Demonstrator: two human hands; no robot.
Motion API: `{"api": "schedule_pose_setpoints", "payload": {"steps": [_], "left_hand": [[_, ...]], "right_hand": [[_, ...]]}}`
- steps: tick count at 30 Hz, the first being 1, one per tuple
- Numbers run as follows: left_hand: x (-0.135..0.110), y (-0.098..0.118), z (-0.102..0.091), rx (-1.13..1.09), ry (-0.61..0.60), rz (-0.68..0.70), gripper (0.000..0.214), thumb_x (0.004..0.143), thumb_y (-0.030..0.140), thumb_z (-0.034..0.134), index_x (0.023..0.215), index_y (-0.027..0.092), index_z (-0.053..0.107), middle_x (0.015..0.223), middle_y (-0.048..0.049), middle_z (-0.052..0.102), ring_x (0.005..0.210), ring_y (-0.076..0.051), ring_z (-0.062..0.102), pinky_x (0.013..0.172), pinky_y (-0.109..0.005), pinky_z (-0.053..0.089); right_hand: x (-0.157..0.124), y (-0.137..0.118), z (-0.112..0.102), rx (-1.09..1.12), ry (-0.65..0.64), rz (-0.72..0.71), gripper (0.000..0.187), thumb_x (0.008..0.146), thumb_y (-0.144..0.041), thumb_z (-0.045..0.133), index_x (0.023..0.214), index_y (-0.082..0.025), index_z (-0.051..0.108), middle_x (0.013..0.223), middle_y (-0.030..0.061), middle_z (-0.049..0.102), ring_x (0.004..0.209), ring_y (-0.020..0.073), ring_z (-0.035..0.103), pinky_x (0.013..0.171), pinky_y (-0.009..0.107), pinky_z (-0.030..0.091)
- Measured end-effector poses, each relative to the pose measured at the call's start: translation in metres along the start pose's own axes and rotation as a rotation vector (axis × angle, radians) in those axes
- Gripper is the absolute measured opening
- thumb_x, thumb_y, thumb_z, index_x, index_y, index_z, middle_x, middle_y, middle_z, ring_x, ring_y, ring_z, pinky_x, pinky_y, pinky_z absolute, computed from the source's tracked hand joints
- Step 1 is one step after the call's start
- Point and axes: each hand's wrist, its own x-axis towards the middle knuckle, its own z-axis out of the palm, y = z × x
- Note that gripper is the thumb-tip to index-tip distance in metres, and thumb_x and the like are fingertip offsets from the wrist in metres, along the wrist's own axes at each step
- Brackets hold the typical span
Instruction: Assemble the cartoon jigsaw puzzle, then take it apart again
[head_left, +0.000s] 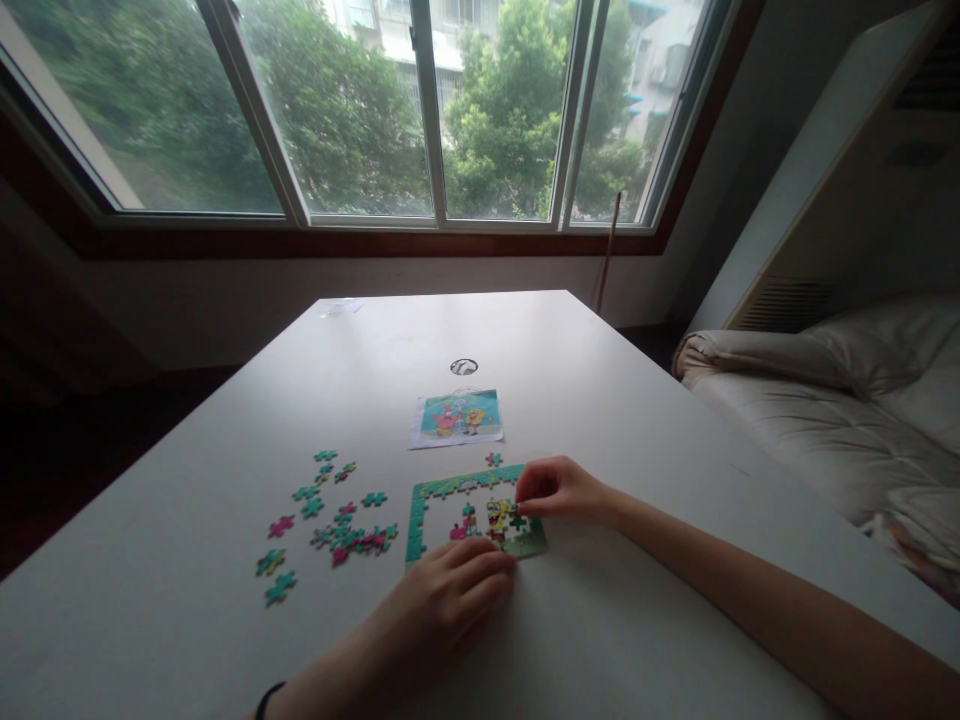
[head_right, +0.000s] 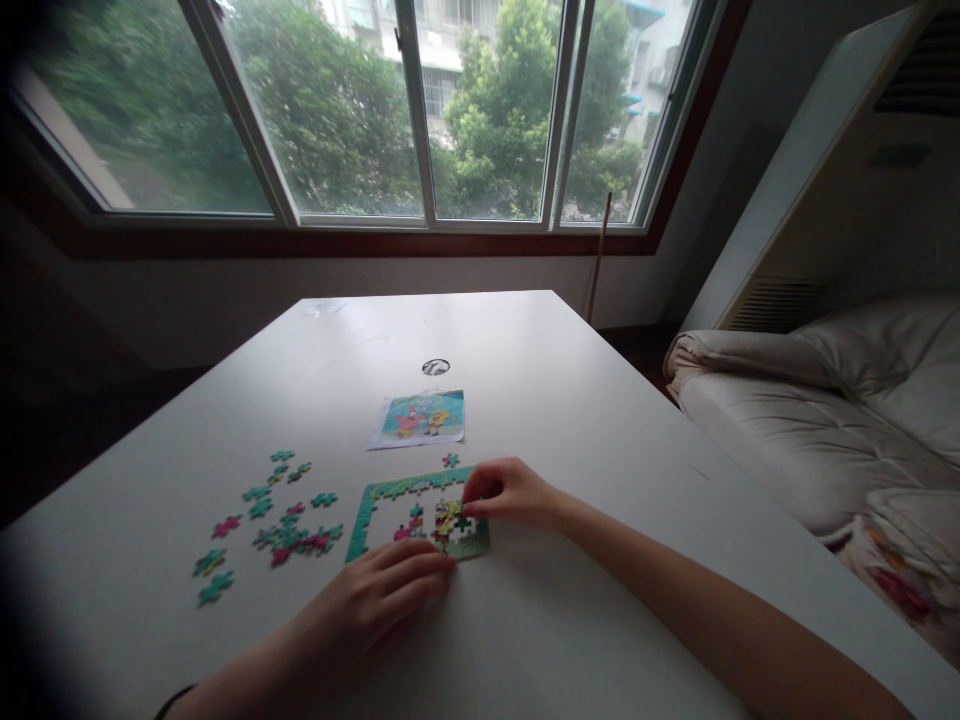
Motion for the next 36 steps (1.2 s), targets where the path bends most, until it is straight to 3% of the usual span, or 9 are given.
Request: {"api": "schedule_pose_setpoints", "payload": {"steps": [8,15,26,31,36], "left_hand": [[0.0001,0.0011,-0.0015,-0.004,-0.010,-0.009,0.020,0.086,0.010,0.040,0.098,0.016,0.054,0.105,-0.0067,0.062,0.100,-0.019,0.053,0.085,-0.030,0.047],[0.0000,0.0017,-0.0010,-0.015,-0.020,-0.016,0.021,0.084,0.008,0.040,0.099,0.016,0.053,0.107,-0.0062,0.061,0.100,-0.019,0.053,0.085,-0.031,0.047],[-0.0013,0.0001,-0.0006,-0.001,-0.033,-0.017,0.021,0.086,0.009,0.040,0.100,0.016,0.053,0.109,-0.0064,0.061,0.101,-0.020,0.052,0.086,-0.033,0.047],[-0.0002,0.0009,-0.0011,-0.011,-0.039,-0.021,0.021,0.085,0.009,0.041,0.101,0.017,0.052,0.108,-0.0063,0.061,0.101,-0.019,0.052,0.086,-0.032,0.047],[-0.0003,-0.0002,-0.0006,-0.003,-0.040,-0.006,0.022,0.084,0.008,0.041,0.100,0.016,0.052,0.108,-0.0066,0.061,0.101,-0.019,0.052,0.086,-0.032,0.047]], "right_hand": [[-0.0014,-0.0042,-0.0002,-0.118,-0.008,-0.089,0.027,0.070,-0.032,0.065,0.086,-0.010,0.069,0.072,0.0035,0.060,0.062,0.0102,0.049,0.053,0.021,0.036],[0.0000,-0.0017,0.0024,0.043,0.033,-0.008,0.028,0.064,-0.035,0.070,0.076,-0.010,0.066,0.069,0.0033,0.064,0.061,0.0109,0.054,0.059,0.023,0.042],[0.0040,-0.0040,-0.0008,0.244,0.115,0.043,0.029,0.057,-0.033,0.075,0.068,-0.011,0.060,0.063,-0.0006,0.061,0.058,0.0087,0.052,0.054,0.021,0.039],[0.0057,0.0011,-0.0031,0.245,0.132,0.030,0.032,0.061,-0.033,0.072,0.085,-0.013,0.063,0.064,-0.0020,0.058,0.049,0.0048,0.043,0.043,0.017,0.029],[0.0051,0.0012,-0.0047,0.167,0.118,0.009,0.028,0.065,-0.034,0.067,0.084,-0.013,0.067,0.060,-0.0015,0.056,0.052,0.0069,0.044,0.046,0.019,0.032]]}}
